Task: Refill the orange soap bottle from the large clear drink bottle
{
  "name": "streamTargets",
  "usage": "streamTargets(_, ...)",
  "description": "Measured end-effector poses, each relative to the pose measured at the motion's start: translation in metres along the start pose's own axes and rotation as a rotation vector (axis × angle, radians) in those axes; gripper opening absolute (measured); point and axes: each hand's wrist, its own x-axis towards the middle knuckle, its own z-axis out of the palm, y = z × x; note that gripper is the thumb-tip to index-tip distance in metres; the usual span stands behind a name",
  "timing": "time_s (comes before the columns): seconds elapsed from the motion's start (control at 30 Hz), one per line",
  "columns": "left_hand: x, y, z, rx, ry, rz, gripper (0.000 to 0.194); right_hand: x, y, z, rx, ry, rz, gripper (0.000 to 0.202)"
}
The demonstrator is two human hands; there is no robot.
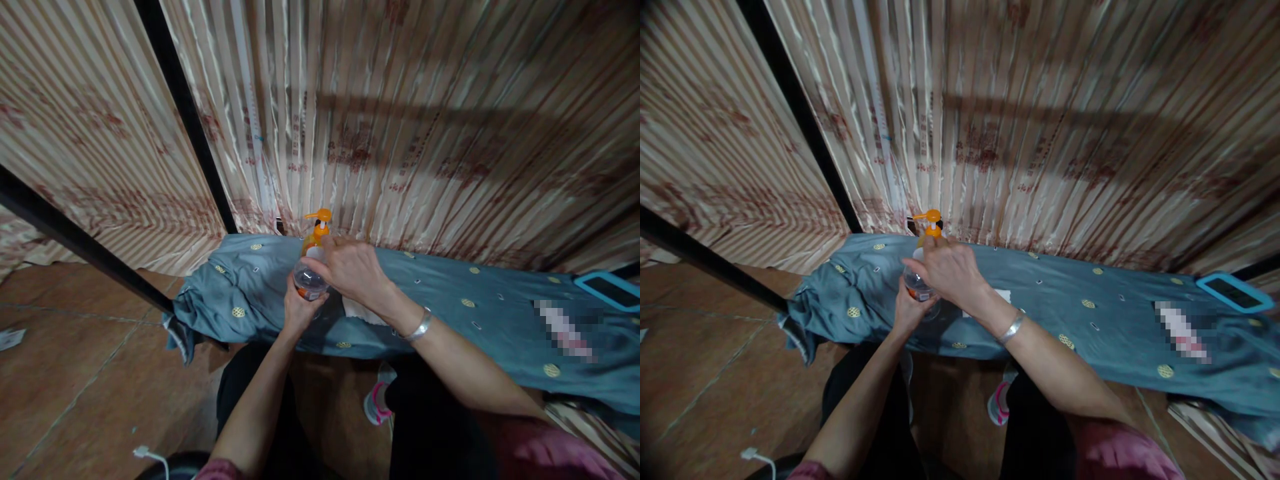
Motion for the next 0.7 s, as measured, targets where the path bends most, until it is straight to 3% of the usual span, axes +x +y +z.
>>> streamTargets(0.13,0.001,-0.001,0.001,-0.021,0.010,-0.001,0.083,0.022,-0.011,0.009,-0.125,-0.073,-0.068,0.075)
streamTargets(0.33,0.001,-0.002,0.003,-0.071,0.011,0.000,0.083,0.030,-0.010,0.028,-0.211,-0.169,-0.083,0.048)
streamTargets(0.47,0.000,0.000,0.002,-0.052,0.014,-0.014,0.082,0.031,-0.006,0.029,-0.216,-0.186,-0.118,0.042)
streamTargets(0.7,0.000,0.002,0.001,-0.028,-0.009,0.000,0.081,0.033,0.010,0.023,-0.178,-0.213,-0.318,0.048)
